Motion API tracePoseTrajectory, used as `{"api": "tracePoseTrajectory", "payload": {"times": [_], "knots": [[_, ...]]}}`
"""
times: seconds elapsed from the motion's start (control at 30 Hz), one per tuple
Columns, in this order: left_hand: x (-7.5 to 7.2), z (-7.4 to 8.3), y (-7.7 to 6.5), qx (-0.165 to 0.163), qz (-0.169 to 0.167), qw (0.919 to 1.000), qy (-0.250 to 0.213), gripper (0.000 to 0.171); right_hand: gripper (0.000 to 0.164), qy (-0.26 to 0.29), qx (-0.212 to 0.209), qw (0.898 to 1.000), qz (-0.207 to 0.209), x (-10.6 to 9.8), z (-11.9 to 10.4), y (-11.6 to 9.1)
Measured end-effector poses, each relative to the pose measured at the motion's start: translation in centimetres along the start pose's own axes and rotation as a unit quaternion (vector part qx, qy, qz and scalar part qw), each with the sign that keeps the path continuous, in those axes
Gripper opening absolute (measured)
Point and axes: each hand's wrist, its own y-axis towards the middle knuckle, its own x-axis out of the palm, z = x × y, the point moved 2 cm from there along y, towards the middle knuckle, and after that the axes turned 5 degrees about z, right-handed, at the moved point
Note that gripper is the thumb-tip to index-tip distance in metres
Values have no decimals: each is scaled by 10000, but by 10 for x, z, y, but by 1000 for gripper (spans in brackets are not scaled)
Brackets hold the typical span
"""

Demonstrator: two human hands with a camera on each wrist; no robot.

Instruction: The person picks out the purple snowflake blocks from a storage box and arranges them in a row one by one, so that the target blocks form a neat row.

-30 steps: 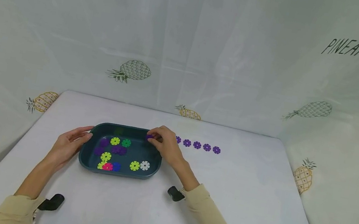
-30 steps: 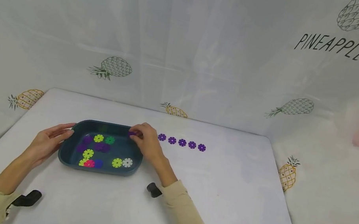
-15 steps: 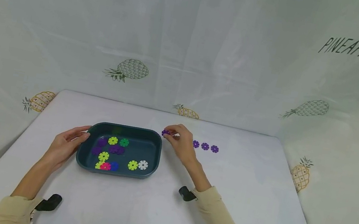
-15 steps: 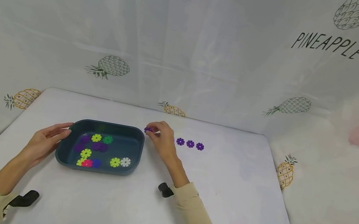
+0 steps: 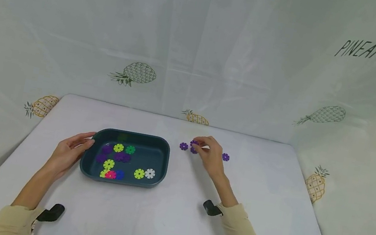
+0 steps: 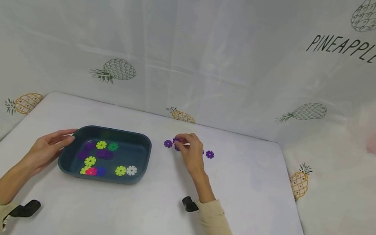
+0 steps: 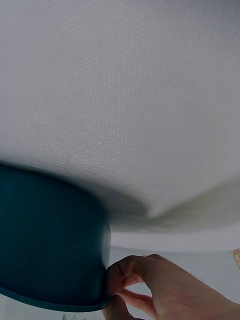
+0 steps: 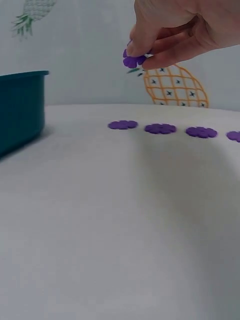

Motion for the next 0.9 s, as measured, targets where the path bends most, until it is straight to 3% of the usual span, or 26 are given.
{"api": "tracePoseTrajectory", "payload": {"times": [0.3, 0.9], "knots": [[1, -1, 1, -18, 40, 10000, 68, 65, 16, -234, 381, 9979, 469, -30, 25, -8], [2, 0, 3, -142, 42, 9998, -99, 63, 17, -430, 1060, 9883, 1010, -77, 69, -25]]}}
